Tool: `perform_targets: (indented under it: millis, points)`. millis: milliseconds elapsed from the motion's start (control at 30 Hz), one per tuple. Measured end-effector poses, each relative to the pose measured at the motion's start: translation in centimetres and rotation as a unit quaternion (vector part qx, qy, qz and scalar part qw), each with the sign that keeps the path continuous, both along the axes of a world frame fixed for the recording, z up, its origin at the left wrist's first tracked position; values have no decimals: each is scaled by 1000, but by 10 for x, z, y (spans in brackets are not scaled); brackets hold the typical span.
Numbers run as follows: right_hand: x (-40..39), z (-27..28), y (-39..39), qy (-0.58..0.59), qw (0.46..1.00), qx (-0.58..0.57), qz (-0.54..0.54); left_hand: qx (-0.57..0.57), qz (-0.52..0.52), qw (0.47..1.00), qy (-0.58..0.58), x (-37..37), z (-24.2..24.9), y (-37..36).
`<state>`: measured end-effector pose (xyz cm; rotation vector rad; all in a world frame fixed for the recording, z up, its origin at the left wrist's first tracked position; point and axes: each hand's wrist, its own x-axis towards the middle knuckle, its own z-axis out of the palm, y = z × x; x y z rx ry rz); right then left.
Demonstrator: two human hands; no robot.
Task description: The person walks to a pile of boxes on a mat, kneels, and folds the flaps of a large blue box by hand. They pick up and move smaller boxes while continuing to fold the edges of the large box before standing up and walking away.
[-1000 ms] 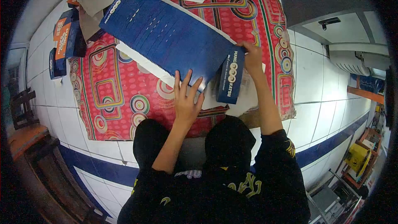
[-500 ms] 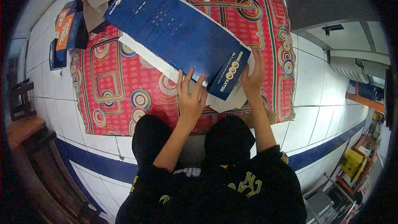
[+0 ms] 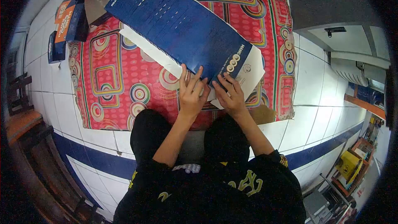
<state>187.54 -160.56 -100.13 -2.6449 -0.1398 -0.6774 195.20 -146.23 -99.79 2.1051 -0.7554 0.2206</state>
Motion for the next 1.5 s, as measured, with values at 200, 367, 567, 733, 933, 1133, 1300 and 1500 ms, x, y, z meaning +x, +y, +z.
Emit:
perform_targets:
  millis: [200,367,567,733,933,1133,1300,1500]
  points:
    - [0,4,15,11,998,36,-46,-8,5,1000,-10,-1,0,0]
    - [-9,14,12,48,997,44,-35,-8,13,1000,5,-1,3,-2]
    - [-13,9,23,20,997,26,-64,-31,5,999,23,0,0,0]
    - [-13,16,27,33,996,20,-75,-23,0,999,30,1,-2,2]
    - [-5,14,27,46,996,20,-78,-29,-4,999,38,0,-2,2]
    - [3,20,34,37,992,31,-115,-12,-9,999,46,0,5,3]
    - [3,18,36,61,991,21,-120,-21,-2,998,51,-1,2,2]
    - [7,18,36,40,992,24,-116,-21,5,999,25,-1,1,-1]
